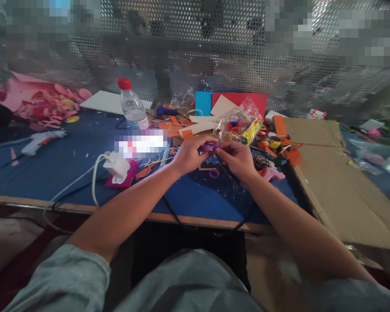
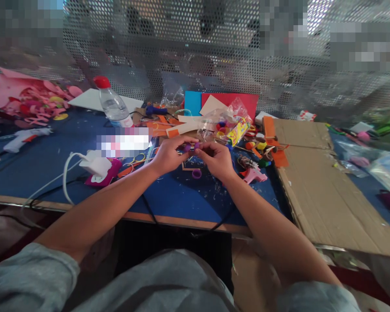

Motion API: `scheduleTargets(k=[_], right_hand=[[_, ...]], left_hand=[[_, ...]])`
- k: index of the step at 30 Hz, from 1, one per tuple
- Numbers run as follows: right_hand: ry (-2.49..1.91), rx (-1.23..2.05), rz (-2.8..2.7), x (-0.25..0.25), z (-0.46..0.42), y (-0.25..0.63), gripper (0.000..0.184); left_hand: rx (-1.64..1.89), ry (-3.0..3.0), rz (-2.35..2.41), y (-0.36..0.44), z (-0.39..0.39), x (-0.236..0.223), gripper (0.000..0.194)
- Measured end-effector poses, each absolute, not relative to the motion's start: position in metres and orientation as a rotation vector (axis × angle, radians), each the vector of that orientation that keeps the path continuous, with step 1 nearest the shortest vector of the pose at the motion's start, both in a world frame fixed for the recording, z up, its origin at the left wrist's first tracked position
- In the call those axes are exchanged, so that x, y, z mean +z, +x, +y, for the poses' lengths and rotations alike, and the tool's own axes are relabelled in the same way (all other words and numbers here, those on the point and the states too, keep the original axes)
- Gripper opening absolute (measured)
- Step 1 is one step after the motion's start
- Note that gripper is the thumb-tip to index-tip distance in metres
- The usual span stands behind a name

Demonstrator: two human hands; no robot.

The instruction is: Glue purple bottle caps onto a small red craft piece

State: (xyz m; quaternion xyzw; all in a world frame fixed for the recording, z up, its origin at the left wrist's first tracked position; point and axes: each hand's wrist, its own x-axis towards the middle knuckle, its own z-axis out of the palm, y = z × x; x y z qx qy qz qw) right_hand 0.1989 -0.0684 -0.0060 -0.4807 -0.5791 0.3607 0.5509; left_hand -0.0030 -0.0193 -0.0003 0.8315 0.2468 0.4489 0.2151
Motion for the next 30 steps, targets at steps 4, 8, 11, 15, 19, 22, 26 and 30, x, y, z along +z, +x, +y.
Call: scheduleTargets(k=[4, 8, 11, 15, 19, 22, 26, 30], right_hand=[[-1.14, 0.848, -1.362, -0.003, -0.069, 0.2, 0.041], [-1.097, 0.895, -1.363, 0.0, -0.07, 0.198, 0.044], [-1.075, 0.943, -1.347, 0.0, -0.07, 0.198, 0.045], [-1.072, 0.944, -1.345, -0.002, -0.07, 0.199, 0.048], [-1.115, 0.904, -1.372, -0.002, -0.07, 0.198, 0.047], [-1.156, 0.859, -1.42, -0.004, -0.069, 0.199, 0.05], [-1.228, 0.605, -1.566, -0.007, -0.068, 0.203, 0.049], [-1.308, 0.388, -1.741, -0.007, -0.065, 0.21, 0.035]], left_hand=[[1.258, 2.31, 0.667, -0.003, -0.017, -0.001, 0.04], [1.263, 2.364, 0.646, -0.004, -0.016, -0.003, 0.042], [1.269, 2.38, 0.629, -0.004, -0.016, -0.003, 0.037], [1.266, 2.396, 0.65, -0.004, -0.017, -0.001, 0.029], [1.266, 2.398, 0.678, -0.004, -0.018, -0.001, 0.03], [1.27, 2.377, 0.718, -0.003, -0.019, -0.001, 0.033], [1.262, 2.361, 0.77, -0.004, -0.018, -0.001, 0.026], [1.27, 2.245, 0.784, -0.003, -0.015, -0.003, 0.021]])
